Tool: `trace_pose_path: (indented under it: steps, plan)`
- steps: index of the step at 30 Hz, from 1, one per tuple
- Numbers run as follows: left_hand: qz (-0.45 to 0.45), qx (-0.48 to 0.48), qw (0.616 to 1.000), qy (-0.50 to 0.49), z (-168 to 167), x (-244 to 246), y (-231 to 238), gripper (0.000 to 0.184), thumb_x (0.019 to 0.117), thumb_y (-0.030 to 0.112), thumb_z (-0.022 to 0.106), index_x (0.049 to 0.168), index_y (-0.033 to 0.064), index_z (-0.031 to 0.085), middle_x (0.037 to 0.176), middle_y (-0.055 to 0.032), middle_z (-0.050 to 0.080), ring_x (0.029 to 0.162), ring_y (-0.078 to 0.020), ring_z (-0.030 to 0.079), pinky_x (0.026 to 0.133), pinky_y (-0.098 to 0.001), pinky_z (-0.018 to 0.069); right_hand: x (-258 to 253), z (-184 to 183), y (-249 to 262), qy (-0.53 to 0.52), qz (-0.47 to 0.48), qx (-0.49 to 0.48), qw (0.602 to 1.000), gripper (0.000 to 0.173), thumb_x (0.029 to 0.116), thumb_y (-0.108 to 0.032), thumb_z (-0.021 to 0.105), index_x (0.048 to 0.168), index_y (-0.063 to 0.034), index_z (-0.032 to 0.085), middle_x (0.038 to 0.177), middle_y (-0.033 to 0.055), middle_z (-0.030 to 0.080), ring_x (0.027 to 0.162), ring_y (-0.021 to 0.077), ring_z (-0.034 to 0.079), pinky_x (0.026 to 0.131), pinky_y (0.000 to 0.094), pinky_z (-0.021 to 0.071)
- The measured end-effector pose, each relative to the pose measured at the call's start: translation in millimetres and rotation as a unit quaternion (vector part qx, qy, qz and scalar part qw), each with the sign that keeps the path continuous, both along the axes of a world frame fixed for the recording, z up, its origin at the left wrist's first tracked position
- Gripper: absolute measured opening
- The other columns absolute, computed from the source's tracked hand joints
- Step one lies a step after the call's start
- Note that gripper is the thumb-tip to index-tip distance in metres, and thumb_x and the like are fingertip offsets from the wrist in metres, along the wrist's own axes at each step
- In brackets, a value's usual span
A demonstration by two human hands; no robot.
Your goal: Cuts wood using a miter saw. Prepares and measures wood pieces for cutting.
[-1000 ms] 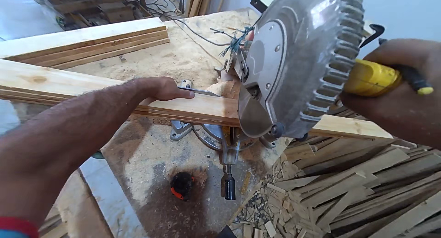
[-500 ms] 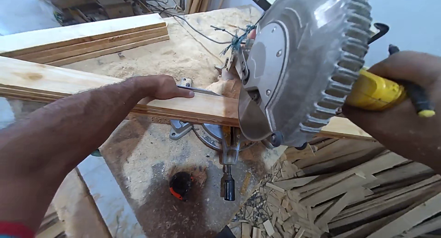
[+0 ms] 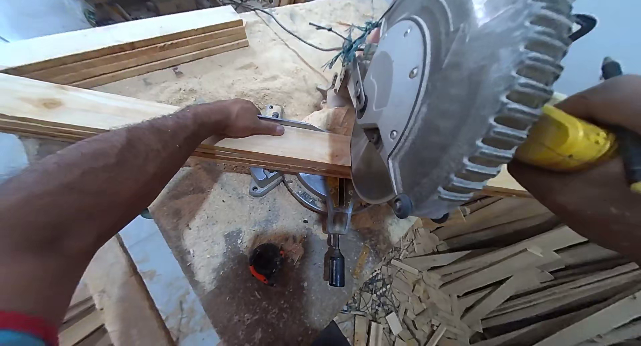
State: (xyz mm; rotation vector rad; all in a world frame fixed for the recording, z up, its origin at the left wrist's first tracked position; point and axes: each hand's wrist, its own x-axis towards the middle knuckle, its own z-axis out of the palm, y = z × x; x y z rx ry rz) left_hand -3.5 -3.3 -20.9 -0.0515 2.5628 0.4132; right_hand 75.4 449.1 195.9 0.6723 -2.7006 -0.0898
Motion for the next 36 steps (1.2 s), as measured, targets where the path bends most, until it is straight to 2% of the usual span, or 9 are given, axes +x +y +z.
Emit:
trace_pose_path:
  steps: [2,7,13,17,22,26,30,36]
  plan:
    - [0.003,-0.002,1.0,0.002,-1,0,-1,0.091,0.0806,0.092,0.041,0.099,0.0082,0.072,0.092,-0.0167,0.071,0.091,-0.0354,0.07,0.081,-0.0659,0.0528,1,-4,2,0.004,-0.001,0.002,1.0,0.049,0.0812,-0.056,0.064,0.111,-0.0174,0.063,0.087,0.0107,0.064,0.072,0.0326,0.065,0.052,0.0561,0.045]
    - [0.011,0.0,1.0,-0.001,-1,0,0,0.09,0.0801,0.092,0.042,0.097,0.0086,0.071,0.091,-0.016,0.071,0.09,-0.0349,0.07,0.081,-0.065,0.053,14,-14,-6,0.001,0.001,-0.004,1.0,0.052,0.0817,-0.053,0.062,0.11,-0.0103,0.063,0.095,0.0179,0.065,0.082,0.04,0.066,0.059,0.0621,0.0471]
    - [0.005,-0.003,1.0,-0.001,-2,-1,-1,0.092,0.0797,0.093,0.04,0.098,0.0096,0.072,0.09,-0.0149,0.071,0.09,-0.0335,0.07,0.08,-0.0643,0.0538,32,-33,-11,0.026,0.01,-0.016,0.999,0.048,0.0821,-0.048,0.061,0.103,-0.0062,0.064,0.087,0.0196,0.065,0.073,0.0415,0.065,0.053,0.0604,0.044]
    - [0.011,0.005,1.0,-0.006,0,0,1,0.09,0.0809,0.092,0.041,0.099,0.0087,0.072,0.091,-0.0154,0.071,0.089,-0.0334,0.07,0.08,-0.0636,0.0538,41,-43,-14,0.049,0.015,-0.009,0.999,0.044,0.0853,-0.045,0.059,0.1,-0.0039,0.063,0.082,0.0209,0.064,0.069,0.0427,0.063,0.051,0.059,0.0426]
    - [0.016,0.005,1.0,-0.004,2,2,1,0.089,0.0811,0.091,0.041,0.096,0.0094,0.072,0.088,-0.0149,0.071,0.087,-0.033,0.07,0.078,-0.0639,0.0537,46,-50,-14,0.06,0.022,-0.012,0.998,0.042,0.0861,-0.042,0.059,0.099,-0.0026,0.063,0.08,0.0218,0.063,0.067,0.043,0.063,0.051,0.0584,0.0424]
    - [0.02,0.005,1.0,-0.004,1,2,1,0.09,0.0793,0.093,0.042,0.097,0.0101,0.073,0.089,-0.015,0.071,0.087,-0.0334,0.07,0.079,-0.0649,0.0536,50,-55,-15,0.072,0.023,-0.009,0.997,0.042,0.0876,-0.042,0.057,0.1,-0.0017,0.064,0.081,0.0228,0.064,0.068,0.0439,0.064,0.052,0.0587,0.0437]
    - [0.025,0.011,1.0,-0.003,2,3,2,0.087,0.0826,0.089,0.044,0.101,0.0088,0.073,0.093,-0.0172,0.071,0.092,-0.0357,0.07,0.082,-0.0668,0.0526,54,-60,-15,0.083,0.032,-0.008,0.996,0.042,0.0893,-0.041,0.056,0.097,-0.0001,0.064,0.081,0.0238,0.065,0.068,0.0439,0.064,0.052,0.0582,0.0437]
    - [0.022,0.006,1.0,0.0,0,2,2,0.088,0.0817,0.09,0.043,0.099,0.0087,0.072,0.092,-0.0167,0.071,0.091,-0.0351,0.07,0.081,-0.0654,0.0529,58,-71,-16,0.108,0.04,-0.015,0.993,0.043,0.0906,-0.04,0.055,0.097,0.0012,0.064,0.079,0.0242,0.063,0.068,0.044,0.063,0.053,0.0575,0.0428]
